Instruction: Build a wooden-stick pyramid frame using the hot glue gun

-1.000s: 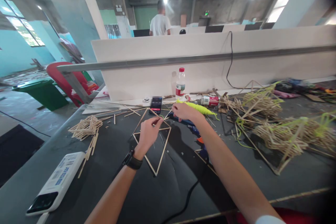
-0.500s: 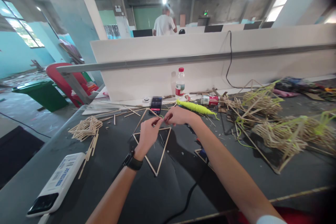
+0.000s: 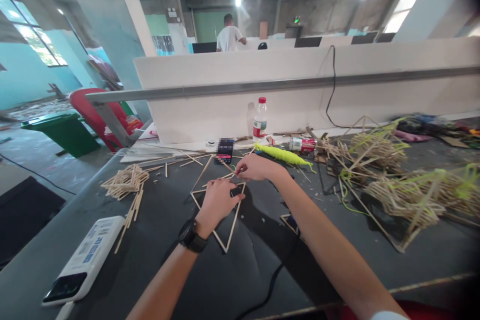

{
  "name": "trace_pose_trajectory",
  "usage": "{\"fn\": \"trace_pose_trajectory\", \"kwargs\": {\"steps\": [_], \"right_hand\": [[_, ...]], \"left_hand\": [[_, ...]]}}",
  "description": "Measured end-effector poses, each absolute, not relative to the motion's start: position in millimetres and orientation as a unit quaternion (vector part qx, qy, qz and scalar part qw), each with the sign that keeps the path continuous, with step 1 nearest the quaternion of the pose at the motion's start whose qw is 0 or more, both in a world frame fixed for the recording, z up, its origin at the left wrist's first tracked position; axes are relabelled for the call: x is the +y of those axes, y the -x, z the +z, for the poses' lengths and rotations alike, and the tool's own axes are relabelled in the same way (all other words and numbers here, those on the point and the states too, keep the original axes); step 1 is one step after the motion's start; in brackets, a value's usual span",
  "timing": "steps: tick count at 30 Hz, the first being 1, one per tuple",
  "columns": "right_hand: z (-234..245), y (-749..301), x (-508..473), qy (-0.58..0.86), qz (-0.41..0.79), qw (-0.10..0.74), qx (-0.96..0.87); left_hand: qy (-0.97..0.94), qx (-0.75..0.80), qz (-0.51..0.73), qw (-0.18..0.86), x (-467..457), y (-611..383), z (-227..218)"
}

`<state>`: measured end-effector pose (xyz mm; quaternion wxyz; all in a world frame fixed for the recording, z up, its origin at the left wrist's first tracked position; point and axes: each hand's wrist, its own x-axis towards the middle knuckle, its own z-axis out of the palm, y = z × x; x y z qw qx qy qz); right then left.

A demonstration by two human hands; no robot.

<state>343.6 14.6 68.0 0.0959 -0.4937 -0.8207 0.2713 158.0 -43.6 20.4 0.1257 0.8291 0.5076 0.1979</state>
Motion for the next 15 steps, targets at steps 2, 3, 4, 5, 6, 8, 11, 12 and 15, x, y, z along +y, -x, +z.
{"fn": "trace_pose_trajectory", "kwargs": {"steps": [2, 3, 4, 5, 6, 8, 11, 12, 15], "right_hand": [[70.0, -343.0, 13.1, 0.491, 0.261, 0.094, -0.826], [71.4, -342.7, 12.2, 0.490, 0.256, 0.094, -0.828], [72.8, -342.4, 11.1, 0.489, 0.251, 0.093, -0.830], [74.2, -342.0, 10.1, 0.487, 0.246, 0.092, -0.833], [75.4, -341.5, 9.2, 0.486, 0.242, 0.091, -0.835], [77.0, -340.5, 7.8, 0.484, 0.234, 0.089, -0.838], [77.6, -339.1, 6.9, 0.483, 0.222, 0.086, -0.843], [77.5, -338.8, 6.8, 0.483, 0.218, 0.086, -0.844], [77.2, -338.5, 6.5, 0.480, 0.209, 0.085, -0.847]], "left_hand": [[-0.839, 0.504, 0.166, 0.121, -45.7, -158.3, 18.3], [-0.842, 0.504, 0.153, 0.120, -46.3, -158.2, 17.4], [-0.844, 0.504, 0.141, 0.119, -46.7, -158.0, 16.7], [-0.845, 0.505, 0.132, 0.118, -46.9, -157.9, 16.2], [-0.846, 0.506, 0.124, 0.117, -47.0, -157.8, 16.0], [-0.847, 0.507, 0.112, 0.116, -47.0, -158.0, 16.3], [-0.847, 0.509, 0.102, 0.115, -47.6, -158.7, 18.1], [-0.847, 0.510, 0.100, 0.114, -48.0, -158.9, 18.7], [-0.847, 0.510, 0.095, 0.111, -49.4, -159.5, 20.2]]}}
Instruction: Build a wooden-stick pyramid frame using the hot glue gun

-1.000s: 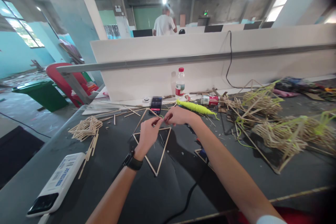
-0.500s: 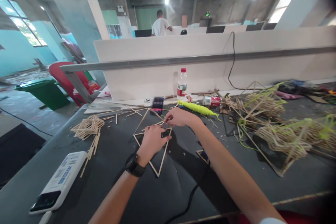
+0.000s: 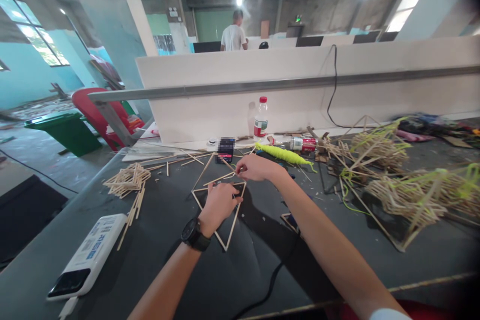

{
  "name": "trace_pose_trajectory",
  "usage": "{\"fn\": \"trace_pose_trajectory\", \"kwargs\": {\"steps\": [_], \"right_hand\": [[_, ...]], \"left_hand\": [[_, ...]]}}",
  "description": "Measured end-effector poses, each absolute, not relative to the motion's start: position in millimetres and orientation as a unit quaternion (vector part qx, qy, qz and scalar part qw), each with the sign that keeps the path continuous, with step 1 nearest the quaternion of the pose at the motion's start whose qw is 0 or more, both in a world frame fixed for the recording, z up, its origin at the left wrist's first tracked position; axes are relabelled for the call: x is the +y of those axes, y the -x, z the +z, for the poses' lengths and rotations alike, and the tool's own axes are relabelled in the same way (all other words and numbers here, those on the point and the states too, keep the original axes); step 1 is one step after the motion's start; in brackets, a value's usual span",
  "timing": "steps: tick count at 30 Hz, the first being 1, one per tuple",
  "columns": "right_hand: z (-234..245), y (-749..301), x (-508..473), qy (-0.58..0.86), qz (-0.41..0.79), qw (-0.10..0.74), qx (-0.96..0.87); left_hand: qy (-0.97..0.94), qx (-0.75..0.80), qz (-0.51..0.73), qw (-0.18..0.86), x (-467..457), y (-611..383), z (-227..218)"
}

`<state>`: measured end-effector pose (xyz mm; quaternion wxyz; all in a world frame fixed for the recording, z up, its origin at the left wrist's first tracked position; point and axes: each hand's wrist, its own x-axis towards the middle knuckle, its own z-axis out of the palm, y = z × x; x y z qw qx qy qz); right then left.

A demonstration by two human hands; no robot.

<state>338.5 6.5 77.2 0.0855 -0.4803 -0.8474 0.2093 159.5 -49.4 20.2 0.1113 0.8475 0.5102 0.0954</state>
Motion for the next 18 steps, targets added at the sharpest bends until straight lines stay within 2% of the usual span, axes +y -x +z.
{"fn": "trace_pose_trajectory", "kwargs": {"steps": [18], "right_hand": [[74.3, -336.0, 8.2, 0.483, 0.195, 0.081, -0.850]], "left_hand": [[-0.850, 0.508, 0.097, 0.103, -49.6, -159.5, 18.2]]}}
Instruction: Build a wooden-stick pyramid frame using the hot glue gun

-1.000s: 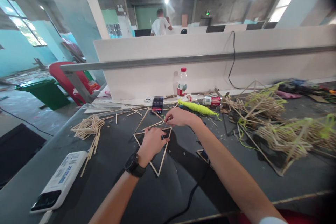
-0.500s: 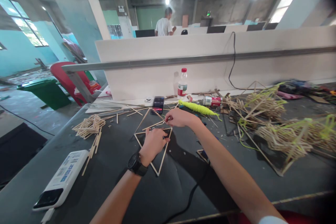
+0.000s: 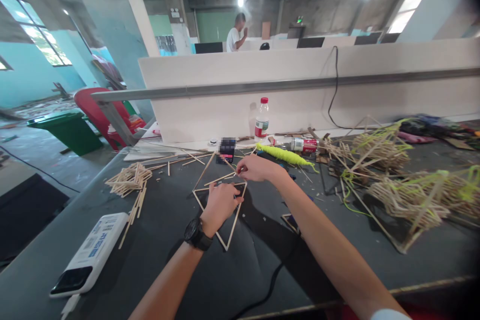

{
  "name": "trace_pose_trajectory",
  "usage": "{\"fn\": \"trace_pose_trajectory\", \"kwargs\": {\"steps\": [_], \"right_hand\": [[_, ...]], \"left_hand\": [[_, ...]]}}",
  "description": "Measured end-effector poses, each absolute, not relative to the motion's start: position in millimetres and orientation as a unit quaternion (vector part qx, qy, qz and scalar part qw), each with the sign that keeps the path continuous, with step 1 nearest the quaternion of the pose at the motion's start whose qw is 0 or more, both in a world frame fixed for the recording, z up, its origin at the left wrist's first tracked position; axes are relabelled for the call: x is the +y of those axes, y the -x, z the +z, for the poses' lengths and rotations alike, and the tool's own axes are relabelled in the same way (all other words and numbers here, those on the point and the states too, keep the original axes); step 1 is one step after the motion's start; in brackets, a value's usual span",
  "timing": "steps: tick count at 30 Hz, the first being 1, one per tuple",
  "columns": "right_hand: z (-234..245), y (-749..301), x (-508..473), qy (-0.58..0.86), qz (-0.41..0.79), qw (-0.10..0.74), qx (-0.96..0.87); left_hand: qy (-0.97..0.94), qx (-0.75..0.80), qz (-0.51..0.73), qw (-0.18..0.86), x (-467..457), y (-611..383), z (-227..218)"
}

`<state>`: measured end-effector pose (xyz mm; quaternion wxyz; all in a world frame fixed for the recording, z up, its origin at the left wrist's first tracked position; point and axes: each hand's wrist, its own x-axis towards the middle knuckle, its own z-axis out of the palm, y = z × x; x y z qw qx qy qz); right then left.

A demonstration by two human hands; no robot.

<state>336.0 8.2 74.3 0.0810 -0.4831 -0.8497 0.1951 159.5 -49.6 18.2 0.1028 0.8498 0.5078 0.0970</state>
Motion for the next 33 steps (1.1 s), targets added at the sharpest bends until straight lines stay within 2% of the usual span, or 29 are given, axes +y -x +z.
{"fn": "trace_pose_trajectory", "kwargs": {"steps": [8, 12, 14, 18, 23, 27, 33], "right_hand": [[71.2, -337.1, 10.7, 0.484, 0.204, 0.084, -0.847], [70.6, -338.2, 11.3, 0.490, 0.222, 0.082, -0.839], [70.8, -338.2, 11.1, 0.499, 0.231, 0.080, -0.832], [73.0, -336.7, 8.3, 0.505, 0.238, 0.081, -0.826], [74.4, -333.3, 6.0, 0.505, 0.228, 0.087, -0.828], [73.3, -330.8, 6.9, 0.508, 0.223, 0.087, -0.827], [72.0, -330.1, 6.5, 0.517, 0.230, 0.083, -0.820]], "left_hand": [[-0.858, 0.489, 0.108, 0.114, -50.4, -156.9, 19.3], [-0.868, 0.460, 0.113, 0.147, -53.3, -117.8, 48.7], [-0.849, 0.474, 0.098, 0.211, -50.7, -86.0, 70.0], [-0.827, 0.509, 0.146, 0.189, -33.9, -30.1, 91.2], [-0.802, 0.467, 0.316, 0.197, -9.1, -7.1, 56.2], [-0.803, 0.458, 0.329, 0.194, -2.4, -3.2, 26.9], [-0.810, 0.450, 0.330, 0.182, 0.8, -4.9, 6.3]]}}
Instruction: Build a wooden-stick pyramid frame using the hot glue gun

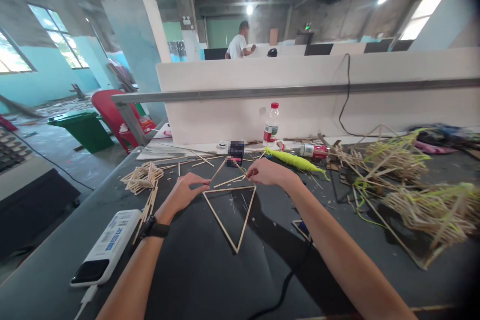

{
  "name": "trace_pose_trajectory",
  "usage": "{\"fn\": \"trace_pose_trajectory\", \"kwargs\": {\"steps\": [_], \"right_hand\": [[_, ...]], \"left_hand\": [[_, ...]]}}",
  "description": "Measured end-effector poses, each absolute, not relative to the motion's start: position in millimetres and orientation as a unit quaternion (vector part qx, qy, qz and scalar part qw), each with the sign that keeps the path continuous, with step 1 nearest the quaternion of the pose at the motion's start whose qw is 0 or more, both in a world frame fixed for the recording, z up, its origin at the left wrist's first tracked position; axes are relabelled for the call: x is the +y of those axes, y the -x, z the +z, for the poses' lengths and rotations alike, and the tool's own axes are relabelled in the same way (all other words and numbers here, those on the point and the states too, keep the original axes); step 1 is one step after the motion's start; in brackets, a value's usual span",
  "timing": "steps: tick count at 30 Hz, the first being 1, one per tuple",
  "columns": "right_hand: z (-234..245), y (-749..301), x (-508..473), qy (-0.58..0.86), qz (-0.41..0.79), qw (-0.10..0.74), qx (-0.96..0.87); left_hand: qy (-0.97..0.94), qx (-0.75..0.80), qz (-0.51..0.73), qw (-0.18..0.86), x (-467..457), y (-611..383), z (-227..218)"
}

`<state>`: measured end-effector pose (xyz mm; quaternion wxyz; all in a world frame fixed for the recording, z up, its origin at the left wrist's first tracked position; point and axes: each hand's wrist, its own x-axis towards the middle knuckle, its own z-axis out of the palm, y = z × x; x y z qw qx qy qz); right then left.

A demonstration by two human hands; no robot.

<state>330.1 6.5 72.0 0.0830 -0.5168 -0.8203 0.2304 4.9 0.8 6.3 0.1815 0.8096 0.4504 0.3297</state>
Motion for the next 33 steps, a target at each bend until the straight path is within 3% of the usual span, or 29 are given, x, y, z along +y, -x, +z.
{"fn": "trace_pose_trajectory", "kwargs": {"steps": [9, 20, 27, 33], "right_hand": [[73.9, -329.1, 4.5, 0.518, 0.230, 0.083, -0.819], [74.1, -331.0, 6.0, 0.516, 0.237, 0.083, -0.819], [72.5, -332.5, 8.6, 0.511, 0.238, 0.090, -0.821], [74.2, -330.9, 8.5, 0.513, 0.238, 0.095, -0.819]], "left_hand": [[-0.805, 0.474, 0.326, 0.141, 4.5, -9.2, -3.3], [-0.793, 0.468, 0.347, 0.180, -4.7, -18.7, 4.3], [-0.506, 0.366, 0.604, 0.495, -14.3, -34.1, 27.8], [-0.412, 0.328, 0.599, 0.603, -19.5, -39.4, 32.7]]}}
